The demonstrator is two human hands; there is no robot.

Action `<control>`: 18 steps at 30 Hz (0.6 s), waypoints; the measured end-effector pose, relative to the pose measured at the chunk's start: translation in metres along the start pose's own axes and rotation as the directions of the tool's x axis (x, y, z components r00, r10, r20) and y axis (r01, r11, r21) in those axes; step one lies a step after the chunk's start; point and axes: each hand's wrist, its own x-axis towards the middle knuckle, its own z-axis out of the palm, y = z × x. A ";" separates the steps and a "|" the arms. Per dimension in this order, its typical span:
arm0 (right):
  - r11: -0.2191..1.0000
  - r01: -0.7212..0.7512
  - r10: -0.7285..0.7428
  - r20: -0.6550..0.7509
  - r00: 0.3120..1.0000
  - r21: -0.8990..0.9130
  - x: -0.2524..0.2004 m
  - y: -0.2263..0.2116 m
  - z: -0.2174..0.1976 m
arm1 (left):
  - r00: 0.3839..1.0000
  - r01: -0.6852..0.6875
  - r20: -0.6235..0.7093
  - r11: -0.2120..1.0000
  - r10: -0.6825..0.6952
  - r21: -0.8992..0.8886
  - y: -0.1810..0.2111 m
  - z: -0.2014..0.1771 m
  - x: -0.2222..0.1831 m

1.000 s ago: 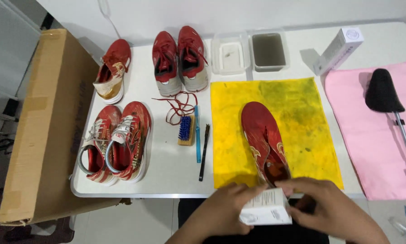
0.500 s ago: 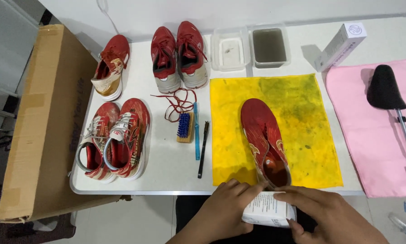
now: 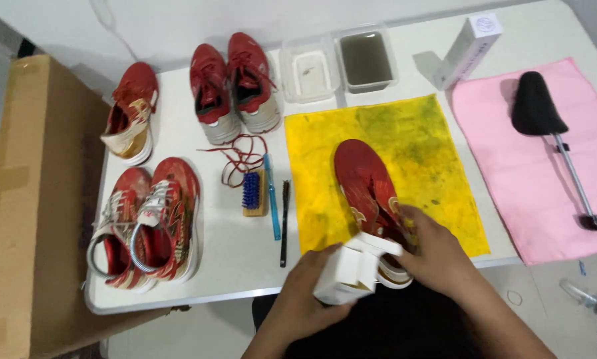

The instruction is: Preparing a shoe cleaning solution by pouring liquid into a container and mixing it with a brush.

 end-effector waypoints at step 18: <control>0.961 0.093 -0.207 -0.448 0.870 -0.262 0.052 0.110 -0.055 | 0.811 0.116 -0.530 0.955 -0.250 -0.273 -0.070 0.028 0.037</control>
